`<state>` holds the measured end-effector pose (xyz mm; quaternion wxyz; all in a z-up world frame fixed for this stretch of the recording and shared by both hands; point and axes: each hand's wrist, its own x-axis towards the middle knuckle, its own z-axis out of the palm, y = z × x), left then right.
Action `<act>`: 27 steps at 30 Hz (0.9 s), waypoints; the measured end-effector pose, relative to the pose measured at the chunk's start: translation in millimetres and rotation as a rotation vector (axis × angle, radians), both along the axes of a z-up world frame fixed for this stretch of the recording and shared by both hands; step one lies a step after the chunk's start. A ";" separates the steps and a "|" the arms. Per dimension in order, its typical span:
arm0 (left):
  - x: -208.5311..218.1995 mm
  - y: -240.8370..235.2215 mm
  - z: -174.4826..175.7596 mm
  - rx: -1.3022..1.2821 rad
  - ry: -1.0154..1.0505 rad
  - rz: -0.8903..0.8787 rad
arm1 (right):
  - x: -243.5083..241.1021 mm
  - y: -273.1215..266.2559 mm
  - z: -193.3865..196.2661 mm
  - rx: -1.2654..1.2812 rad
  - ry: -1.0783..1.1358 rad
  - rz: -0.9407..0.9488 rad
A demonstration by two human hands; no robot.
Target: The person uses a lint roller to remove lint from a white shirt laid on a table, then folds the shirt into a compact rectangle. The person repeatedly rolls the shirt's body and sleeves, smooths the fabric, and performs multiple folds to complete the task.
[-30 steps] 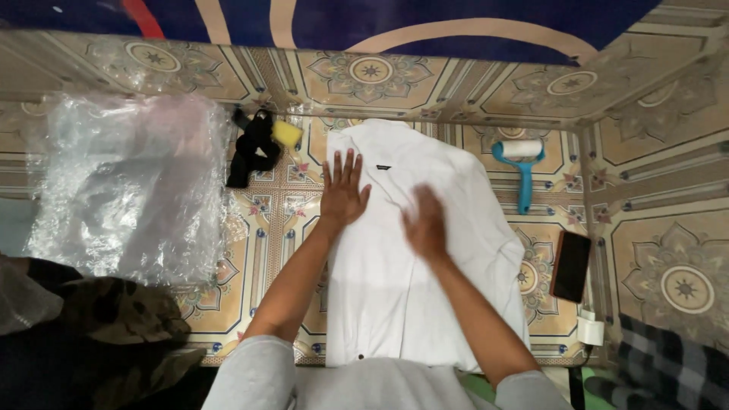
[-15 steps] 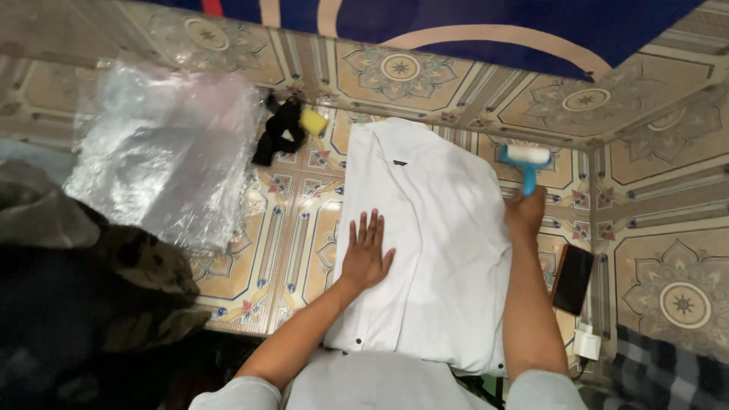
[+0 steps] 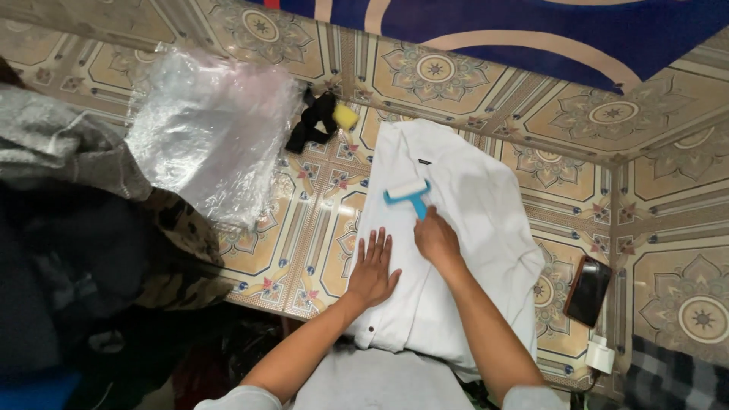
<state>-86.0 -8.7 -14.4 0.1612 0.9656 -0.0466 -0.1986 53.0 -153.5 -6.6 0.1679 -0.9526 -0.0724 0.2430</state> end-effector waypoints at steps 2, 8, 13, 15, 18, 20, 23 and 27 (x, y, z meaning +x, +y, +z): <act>-6.3 4.3 -1.5 -0.014 -0.016 -0.008 | 15.9 22.2 1.2 0.024 -0.026 -0.017; -23.7 16.3 -2.4 -0.037 -0.029 -0.045 | 43.9 63.0 18.5 0.073 -0.093 0.004; -34.5 28.2 -3.0 -0.073 -0.010 -0.047 | 43.7 45.6 16.5 -0.018 -0.018 -0.009; -37.3 32.4 -1.9 -0.107 -0.003 -0.043 | 34.1 43.4 34.5 -0.088 0.022 -0.018; -38.5 38.8 15.3 -0.091 -0.008 -0.082 | 57.5 55.1 18.4 -0.021 -0.038 -0.018; -38.0 42.5 7.3 -0.098 -0.021 -0.092 | 60.3 66.5 19.0 0.024 -0.084 -0.004; -37.3 46.5 -8.4 -0.111 -0.045 -0.105 | 64.1 69.5 5.5 0.064 -0.124 -0.001; -33.0 55.7 -41.6 -0.122 -0.074 -0.053 | 39.0 57.1 15.0 0.030 -0.055 0.012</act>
